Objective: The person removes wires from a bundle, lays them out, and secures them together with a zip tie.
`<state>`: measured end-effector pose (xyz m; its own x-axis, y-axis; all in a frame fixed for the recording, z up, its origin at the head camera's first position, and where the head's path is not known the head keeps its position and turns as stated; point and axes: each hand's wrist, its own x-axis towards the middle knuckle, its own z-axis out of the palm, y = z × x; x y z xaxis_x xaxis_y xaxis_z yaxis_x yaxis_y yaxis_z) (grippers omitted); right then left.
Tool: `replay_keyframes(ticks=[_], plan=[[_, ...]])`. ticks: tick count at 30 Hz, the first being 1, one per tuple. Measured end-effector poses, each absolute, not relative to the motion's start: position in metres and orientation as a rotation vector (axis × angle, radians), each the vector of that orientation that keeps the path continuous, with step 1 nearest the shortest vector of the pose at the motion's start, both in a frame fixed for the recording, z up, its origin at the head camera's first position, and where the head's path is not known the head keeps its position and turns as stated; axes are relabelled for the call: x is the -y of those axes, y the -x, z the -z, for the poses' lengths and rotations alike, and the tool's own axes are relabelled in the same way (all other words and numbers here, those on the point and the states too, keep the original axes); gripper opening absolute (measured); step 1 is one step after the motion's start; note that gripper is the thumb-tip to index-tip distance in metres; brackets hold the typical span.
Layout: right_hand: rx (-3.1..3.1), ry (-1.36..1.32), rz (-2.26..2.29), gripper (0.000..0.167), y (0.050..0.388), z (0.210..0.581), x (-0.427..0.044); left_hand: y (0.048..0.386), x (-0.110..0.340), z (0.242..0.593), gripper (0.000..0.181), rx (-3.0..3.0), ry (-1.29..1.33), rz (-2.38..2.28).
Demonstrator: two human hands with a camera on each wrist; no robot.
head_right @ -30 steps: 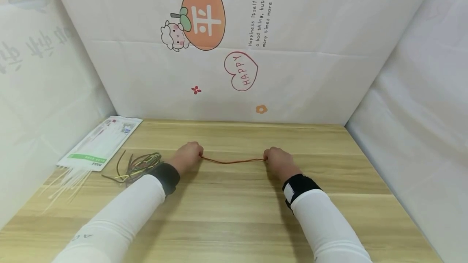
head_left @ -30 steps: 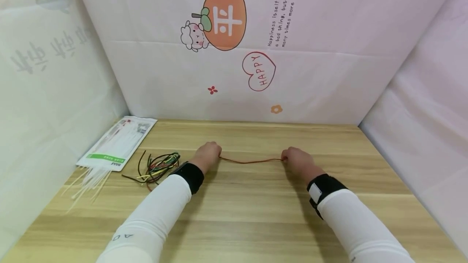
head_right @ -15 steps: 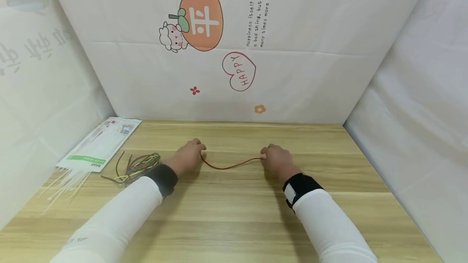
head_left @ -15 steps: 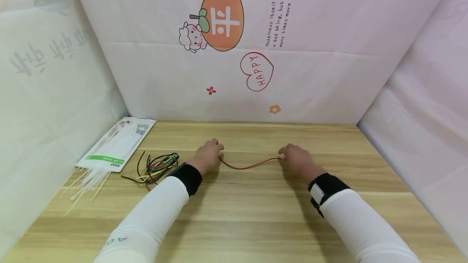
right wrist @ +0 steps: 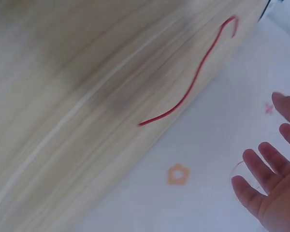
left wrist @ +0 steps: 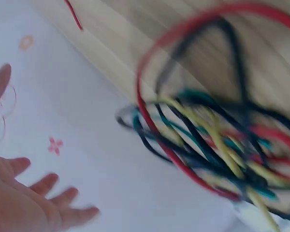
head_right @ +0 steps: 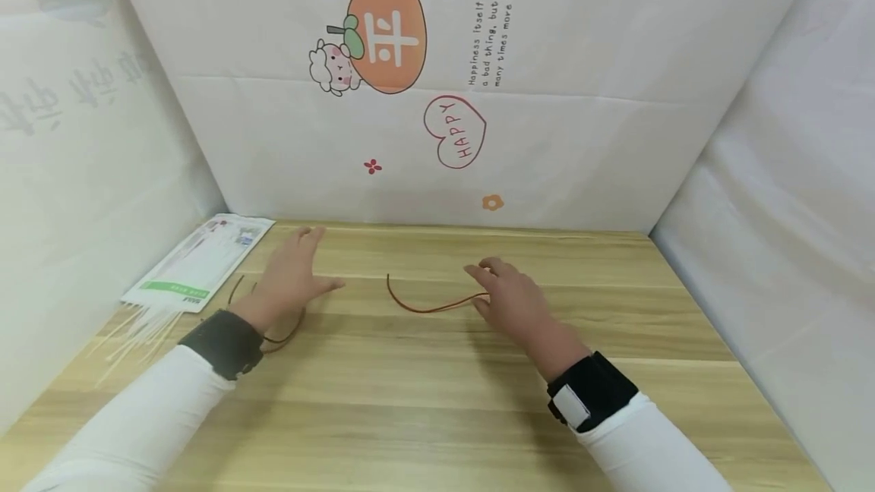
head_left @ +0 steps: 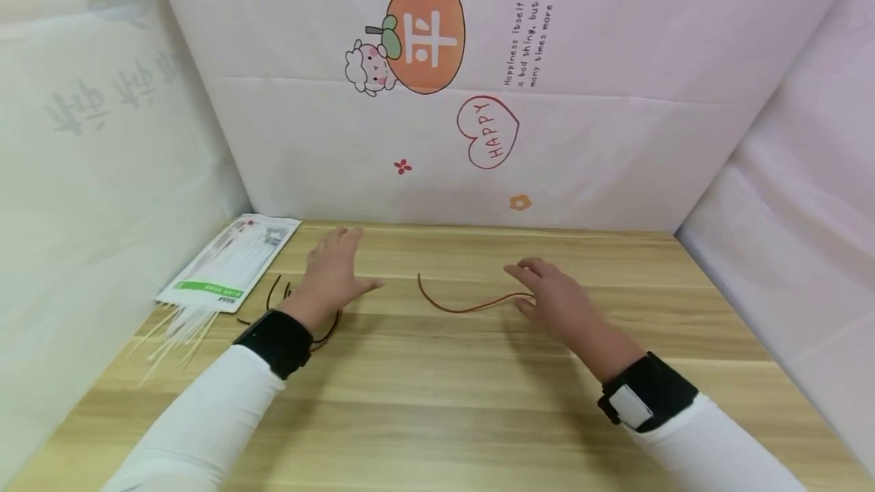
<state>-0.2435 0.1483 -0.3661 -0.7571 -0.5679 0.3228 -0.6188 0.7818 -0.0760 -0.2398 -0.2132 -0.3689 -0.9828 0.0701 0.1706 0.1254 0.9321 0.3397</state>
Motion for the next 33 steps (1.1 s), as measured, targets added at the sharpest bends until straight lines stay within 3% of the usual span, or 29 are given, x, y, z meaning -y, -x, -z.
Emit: replay_keyframes(ticks=[10,22,26,33], plan=[[2.622,-1.171,-0.251,0.058,0.215,0.363,-0.121,0.218,0.259,0.376,0.136,3.120,-0.334,0.473],[2.463,-1.354,-0.265,0.056,0.206,0.364,-0.102,0.222,0.244,0.398,0.126,3.289,-0.400,0.579],[2.494,-1.357,-0.277,0.056,0.205,0.365,-0.101,0.230,0.237,0.401,0.114,3.275,-0.490,0.531],[2.503,-1.364,-0.272,0.055,0.203,0.364,-0.100,0.241,0.231,0.404,0.065,3.220,-0.444,0.455]])
